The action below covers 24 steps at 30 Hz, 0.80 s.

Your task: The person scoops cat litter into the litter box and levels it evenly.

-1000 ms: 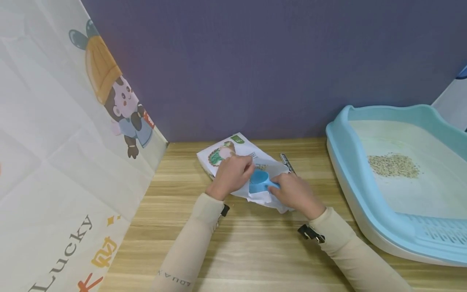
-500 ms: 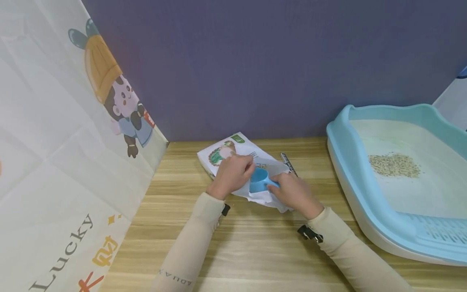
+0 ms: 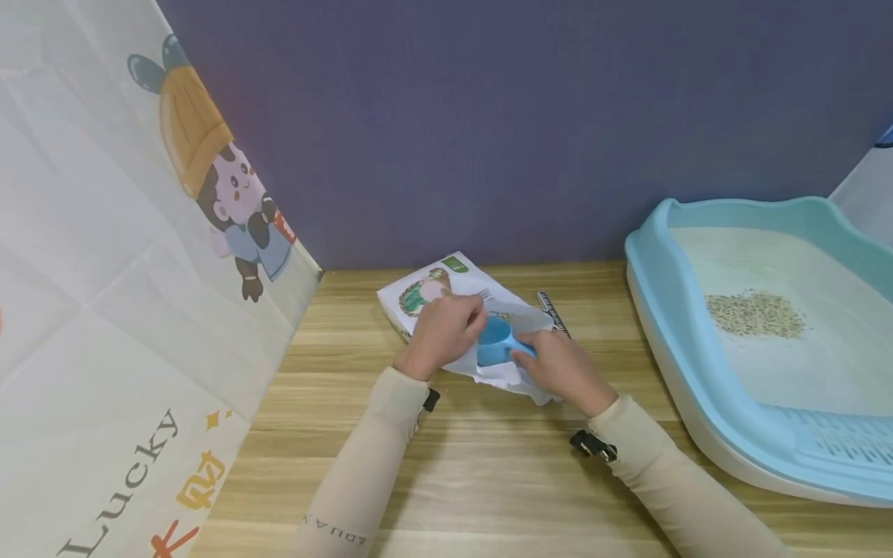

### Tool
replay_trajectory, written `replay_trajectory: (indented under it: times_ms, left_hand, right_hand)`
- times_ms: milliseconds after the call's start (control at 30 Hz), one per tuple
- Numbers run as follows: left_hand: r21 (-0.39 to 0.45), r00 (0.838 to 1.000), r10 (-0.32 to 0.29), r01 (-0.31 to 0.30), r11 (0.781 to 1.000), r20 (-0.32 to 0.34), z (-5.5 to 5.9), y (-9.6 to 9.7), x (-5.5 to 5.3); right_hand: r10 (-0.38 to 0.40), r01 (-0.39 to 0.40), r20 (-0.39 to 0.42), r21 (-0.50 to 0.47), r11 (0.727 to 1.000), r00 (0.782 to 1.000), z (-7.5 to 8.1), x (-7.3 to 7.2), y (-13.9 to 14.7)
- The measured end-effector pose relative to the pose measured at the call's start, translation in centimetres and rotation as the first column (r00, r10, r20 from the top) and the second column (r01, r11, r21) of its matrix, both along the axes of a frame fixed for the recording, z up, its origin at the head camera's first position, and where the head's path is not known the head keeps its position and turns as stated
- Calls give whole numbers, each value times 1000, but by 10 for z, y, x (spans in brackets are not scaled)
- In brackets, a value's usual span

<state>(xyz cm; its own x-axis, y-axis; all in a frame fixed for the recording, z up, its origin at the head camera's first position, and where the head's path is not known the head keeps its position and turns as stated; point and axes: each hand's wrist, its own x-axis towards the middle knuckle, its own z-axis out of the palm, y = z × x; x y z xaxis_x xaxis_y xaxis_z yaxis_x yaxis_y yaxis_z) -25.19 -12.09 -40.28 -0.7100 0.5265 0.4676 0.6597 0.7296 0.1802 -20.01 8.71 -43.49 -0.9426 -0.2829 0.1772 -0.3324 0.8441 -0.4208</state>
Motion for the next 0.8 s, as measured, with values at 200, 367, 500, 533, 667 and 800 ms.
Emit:
replay_trajectory:
  times_ms: [200,367,500,533,667,800]
  left_hand:
    - [9,1000,-1,1,1000,-10,1,-2,-1]
    - [15,1000,1,-1,1000,3,2,-3,-1]
    - [24,1000,-7,7,1000,7,3,-3,-1]
    - [26,1000,-10,10,1000,8,4,-3,-1]
    - [29,1000,-14,14,1000,10,4,-3,-1]
    - [29,1000,-11,11,1000,12,5,-4,-1]
  right_hand:
    - [17,-16,37,-21,1000,999,-6,-4,1]
    - [31,-29,87,-33,999,996,-11,-5,1]
    - [32,-31,115,-9,999,993,-12,-5,0]
    - [35,-35,118,-2,999,992,-11,-5,0]
    - [42,-45,132,16,999,990,-10,-3,0]
    - [58,-60,169,2,998,984,-8,-3,0]
